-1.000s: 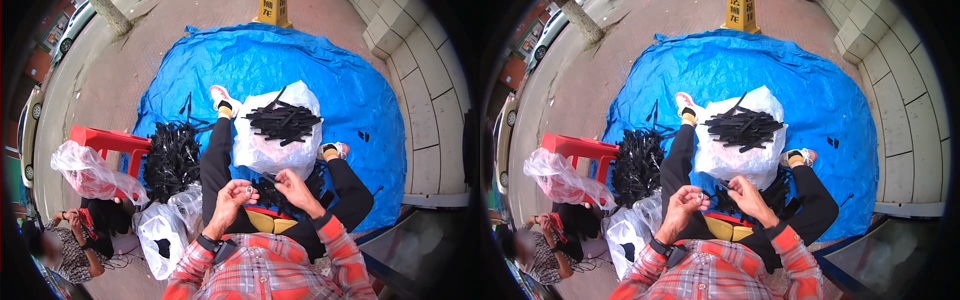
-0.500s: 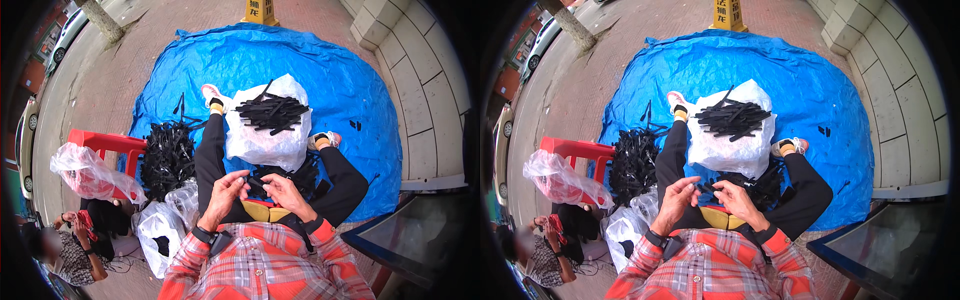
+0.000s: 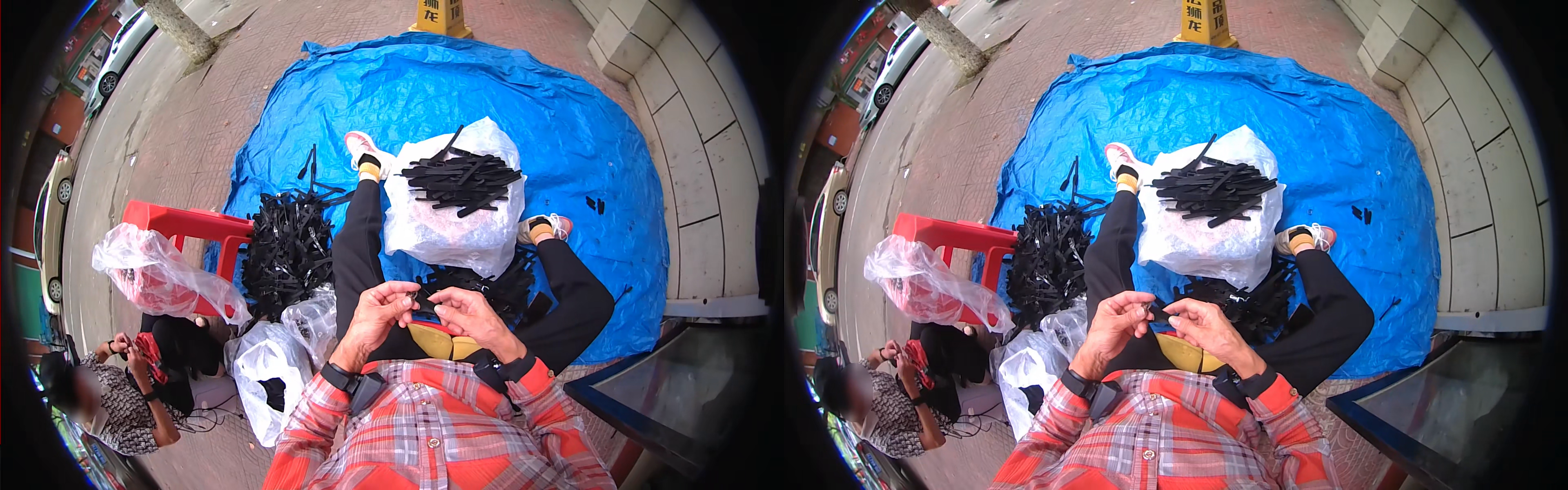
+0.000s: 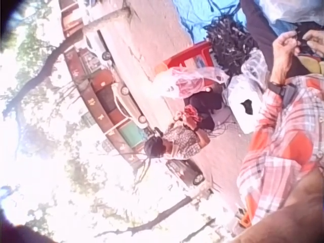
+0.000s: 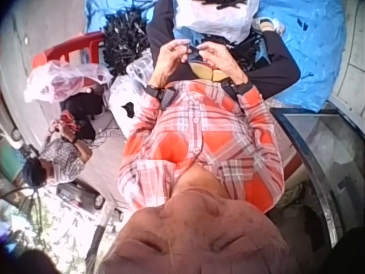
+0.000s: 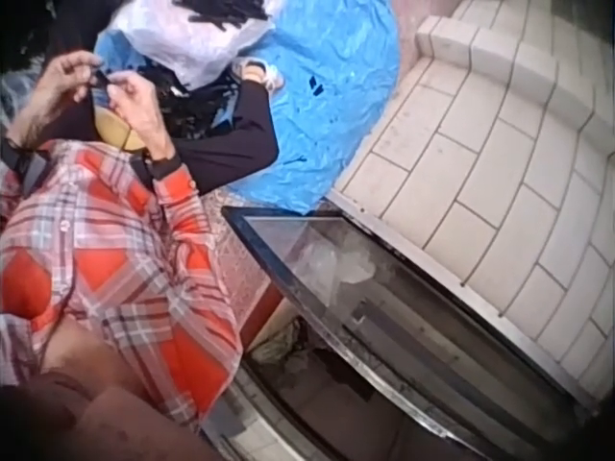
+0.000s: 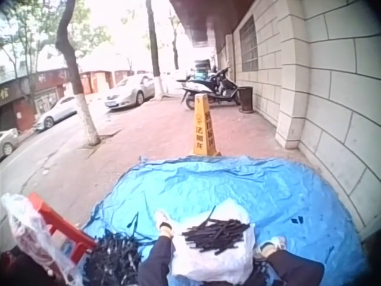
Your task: Assembling black plastic shoe components by inserting small metallic rivets or fasteners into pre-drilled holes.
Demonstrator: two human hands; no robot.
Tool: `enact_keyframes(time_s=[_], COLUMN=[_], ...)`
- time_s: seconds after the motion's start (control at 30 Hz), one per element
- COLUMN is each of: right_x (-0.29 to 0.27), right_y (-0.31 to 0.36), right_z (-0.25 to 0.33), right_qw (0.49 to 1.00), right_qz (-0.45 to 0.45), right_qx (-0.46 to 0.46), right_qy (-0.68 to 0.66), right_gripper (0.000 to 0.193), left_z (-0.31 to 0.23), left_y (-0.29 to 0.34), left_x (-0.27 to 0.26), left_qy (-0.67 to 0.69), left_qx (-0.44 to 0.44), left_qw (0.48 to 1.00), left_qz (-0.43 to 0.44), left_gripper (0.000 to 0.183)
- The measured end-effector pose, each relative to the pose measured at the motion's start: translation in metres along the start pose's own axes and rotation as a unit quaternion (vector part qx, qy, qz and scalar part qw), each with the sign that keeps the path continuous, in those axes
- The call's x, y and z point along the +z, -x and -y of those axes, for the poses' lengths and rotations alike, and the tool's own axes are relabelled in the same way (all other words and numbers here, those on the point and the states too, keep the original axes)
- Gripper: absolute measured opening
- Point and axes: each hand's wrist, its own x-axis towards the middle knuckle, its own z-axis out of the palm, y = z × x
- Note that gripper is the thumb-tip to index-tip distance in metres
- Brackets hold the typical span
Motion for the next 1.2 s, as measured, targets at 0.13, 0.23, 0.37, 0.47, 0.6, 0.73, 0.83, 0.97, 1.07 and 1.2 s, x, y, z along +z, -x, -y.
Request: enact_keyframes(time_s=[0.13,0.23,0.37,0.47,0.6,0.73,0.83,0.97,1.07,1.2], right_x=[0.000,0.007,-0.001,-0.001,0.002,0.003,0.013,0.027,0.038,0.031], right_y=[0.000,-0.010,-0.002,-0.003,-0.004,-0.006,-0.010,-0.006,-0.013,-0.018], right_z=[-0.001,0.002,0.016,0.012,0.010,0.013,0.001,0.017,0.006,0.001], right_qw=[1.000,0.998,0.999,0.998,0.999,0.998,0.967,0.825,0.836,0.803], right_qz=[0.009,0.029,0.008,0.030,0.025,0.034,-0.067,-0.172,-0.197,-0.246], right_qx=[0.009,0.002,0.053,0.041,0.025,0.023,-0.131,-0.254,-0.210,-0.338], right_qy=[-0.012,-0.063,0.007,0.023,0.019,0.044,0.207,0.475,0.467,0.425], right_gripper=[0.019,0.018,0.018,0.014,0.012,0.012,0.013,0.022,0.025,0.022], left_z=[0.004,0.010,0.004,0.007,0.004,0.009,0.016,0.023,0.024,0.026], left_y=[0.001,0.000,0.002,0.004,0.009,0.013,0.008,-0.004,-0.004,-0.003], left_x=[0.003,0.008,0.005,0.002,0.016,0.022,0.021,0.021,0.028,0.034], left_qy=[-0.088,-0.106,-0.072,-0.099,-0.146,-0.159,-0.184,-0.268,-0.401,-0.203], left_qx=[0.012,0.022,0.021,0.041,0.045,0.051,0.067,0.122,0.228,0.172], left_qw=[0.996,0.994,0.997,0.994,0.988,0.986,0.979,0.950,0.881,0.959], left_qz=[0.020,0.003,-0.007,0.008,0.003,-0.017,-0.052,-0.106,-0.106,-0.100], left_gripper=[0.024,0.025,0.026,0.023,0.021,0.020,0.020,0.018,0.014,0.015])
